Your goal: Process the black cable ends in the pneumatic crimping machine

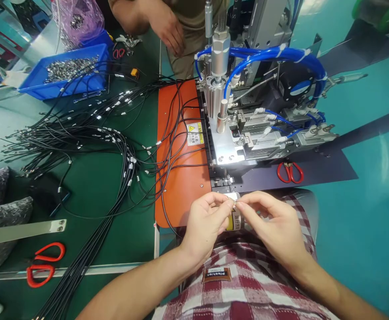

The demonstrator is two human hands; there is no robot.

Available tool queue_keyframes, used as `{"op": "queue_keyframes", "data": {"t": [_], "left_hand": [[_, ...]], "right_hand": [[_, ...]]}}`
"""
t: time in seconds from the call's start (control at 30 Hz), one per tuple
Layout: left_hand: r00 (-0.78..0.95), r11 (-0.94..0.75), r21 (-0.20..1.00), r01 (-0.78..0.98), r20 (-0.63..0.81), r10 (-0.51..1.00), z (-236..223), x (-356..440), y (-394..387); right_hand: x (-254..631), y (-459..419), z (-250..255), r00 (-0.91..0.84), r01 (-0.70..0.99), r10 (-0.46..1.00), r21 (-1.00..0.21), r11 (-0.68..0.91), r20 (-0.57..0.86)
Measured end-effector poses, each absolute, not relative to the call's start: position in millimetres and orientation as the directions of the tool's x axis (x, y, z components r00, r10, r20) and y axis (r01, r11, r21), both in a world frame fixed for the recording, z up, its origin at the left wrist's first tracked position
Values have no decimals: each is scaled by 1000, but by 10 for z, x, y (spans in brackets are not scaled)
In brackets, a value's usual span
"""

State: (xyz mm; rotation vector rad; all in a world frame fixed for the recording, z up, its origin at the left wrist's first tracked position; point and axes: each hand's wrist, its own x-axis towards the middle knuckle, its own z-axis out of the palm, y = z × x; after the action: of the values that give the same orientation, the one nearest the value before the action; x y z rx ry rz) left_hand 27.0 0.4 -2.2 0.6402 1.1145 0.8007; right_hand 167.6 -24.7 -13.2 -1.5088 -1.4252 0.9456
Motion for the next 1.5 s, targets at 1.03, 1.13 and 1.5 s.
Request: {"op": "queue_keyframes", "data": {"t": [1.03, 1.13, 1.5], "left_hand": [[637, 620, 759, -199, -381, 671, 2, 118, 152], [628, 636, 762, -122, -437, 644, 14, 115, 157], [391, 571, 796, -200, -469, 792, 74, 222, 39]], "right_hand": [[1781, -152, 20, -298, -113, 863, -882, -457, -409], [1794, -163, -16, -271, -108, 866, -881, -461, -420], [1786, -150, 53, -222, -16, 893, -914, -405, -392]]}}
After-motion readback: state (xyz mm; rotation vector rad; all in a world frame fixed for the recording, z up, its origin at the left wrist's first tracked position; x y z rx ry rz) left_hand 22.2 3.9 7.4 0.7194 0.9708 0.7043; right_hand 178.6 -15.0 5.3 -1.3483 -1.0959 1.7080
